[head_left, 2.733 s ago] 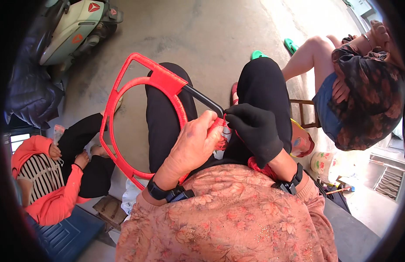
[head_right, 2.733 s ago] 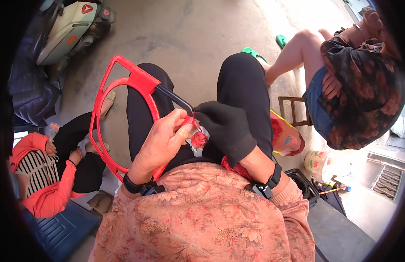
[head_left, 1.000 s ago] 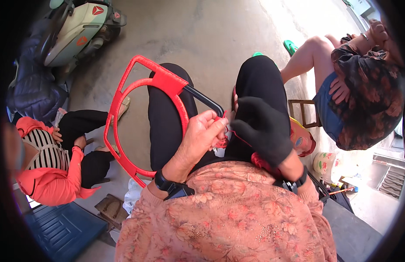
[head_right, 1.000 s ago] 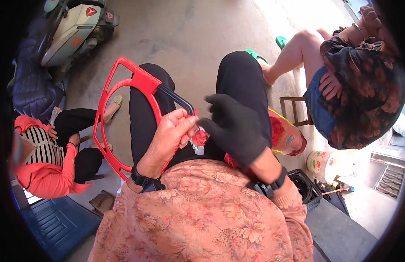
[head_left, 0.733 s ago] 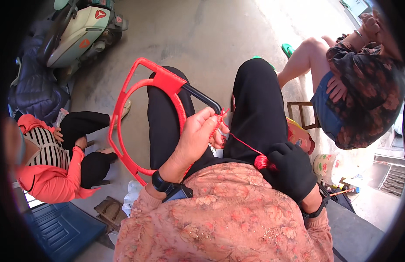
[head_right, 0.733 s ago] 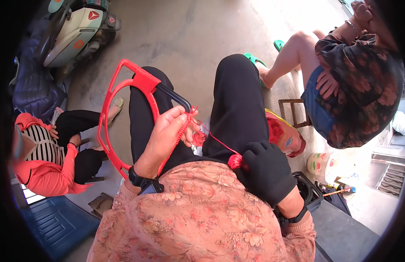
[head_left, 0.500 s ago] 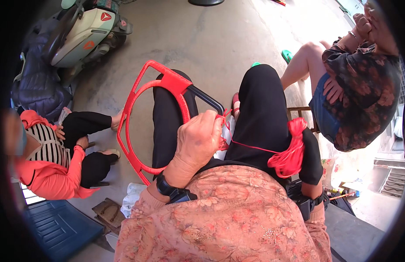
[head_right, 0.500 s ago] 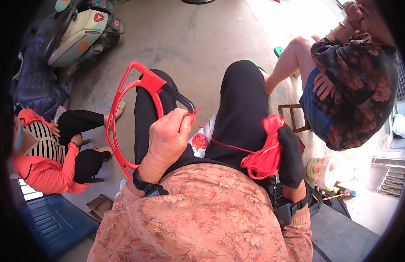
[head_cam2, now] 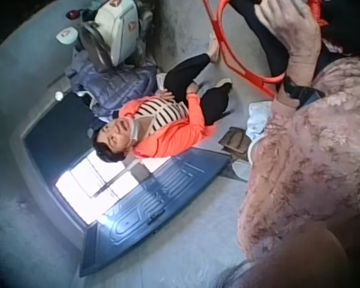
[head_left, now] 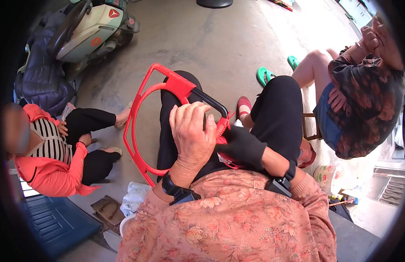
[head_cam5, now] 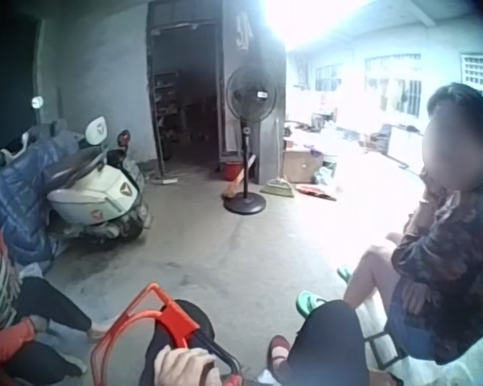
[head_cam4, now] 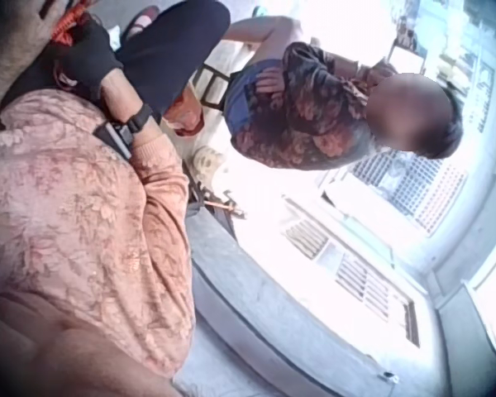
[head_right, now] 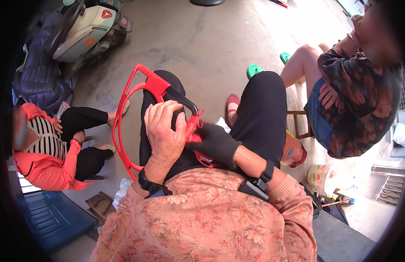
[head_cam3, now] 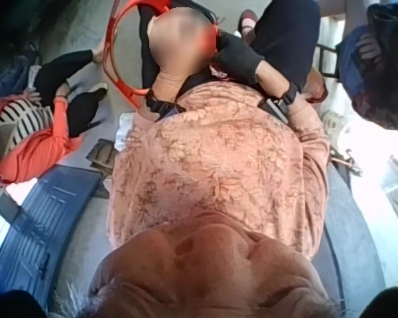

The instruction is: The recorder is wrapping a red string or cord around a black plastic frame piece.

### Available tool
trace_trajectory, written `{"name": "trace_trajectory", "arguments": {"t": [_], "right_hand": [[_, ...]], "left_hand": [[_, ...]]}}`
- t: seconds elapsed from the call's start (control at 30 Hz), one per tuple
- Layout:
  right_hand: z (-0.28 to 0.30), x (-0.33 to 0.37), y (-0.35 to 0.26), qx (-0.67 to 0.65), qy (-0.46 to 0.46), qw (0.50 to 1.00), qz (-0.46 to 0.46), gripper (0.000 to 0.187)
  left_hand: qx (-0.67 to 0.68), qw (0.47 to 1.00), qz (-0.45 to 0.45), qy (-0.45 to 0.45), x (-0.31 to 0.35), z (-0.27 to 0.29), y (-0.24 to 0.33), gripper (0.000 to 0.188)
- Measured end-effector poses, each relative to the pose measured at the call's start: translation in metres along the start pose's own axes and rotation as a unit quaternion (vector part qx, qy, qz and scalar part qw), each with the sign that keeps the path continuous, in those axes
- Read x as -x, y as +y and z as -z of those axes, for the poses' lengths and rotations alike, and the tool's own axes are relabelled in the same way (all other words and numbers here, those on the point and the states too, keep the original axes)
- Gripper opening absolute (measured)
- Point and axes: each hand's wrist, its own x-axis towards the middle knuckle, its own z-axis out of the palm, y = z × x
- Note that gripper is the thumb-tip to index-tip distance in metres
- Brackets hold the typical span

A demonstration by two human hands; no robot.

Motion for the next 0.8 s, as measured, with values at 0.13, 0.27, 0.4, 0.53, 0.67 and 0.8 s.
{"name": "trace_trajectory", "arguments": {"t": [0.13,0.27,0.4,0.53,0.67,0.8], "right_hand": [[0.003,-0.028,0.009,-0.394,0.158,0.902,0.074,0.066],[0.002,-0.032,0.010,-0.390,0.168,0.886,0.184,0.082],[0.013,-0.030,0.022,-0.471,0.193,0.851,0.134,0.082],[0.030,-0.015,0.009,-0.524,0.276,0.795,0.131,0.071],[0.033,-0.002,-0.037,0.068,0.292,0.924,0.237,0.058],[0.028,0.000,-0.034,-0.215,0.339,0.884,0.241,0.041]], "left_hand": [[0.031,0.999,0.017,-0.002,0.000,-0.002,-0.002,0.026],[0.124,0.991,0.057,-0.011,0.005,-0.007,-0.010,0.037],[0.179,0.976,0.108,0.063,0.007,-0.009,-0.006,0.039],[0.194,0.964,0.014,0.181,0.009,-0.007,-0.007,0.040],[0.218,0.954,-0.129,0.159,0.007,0.003,-0.004,0.046],[0.212,0.961,-0.078,0.157,0.006,0.006,-0.002,0.047]]}}
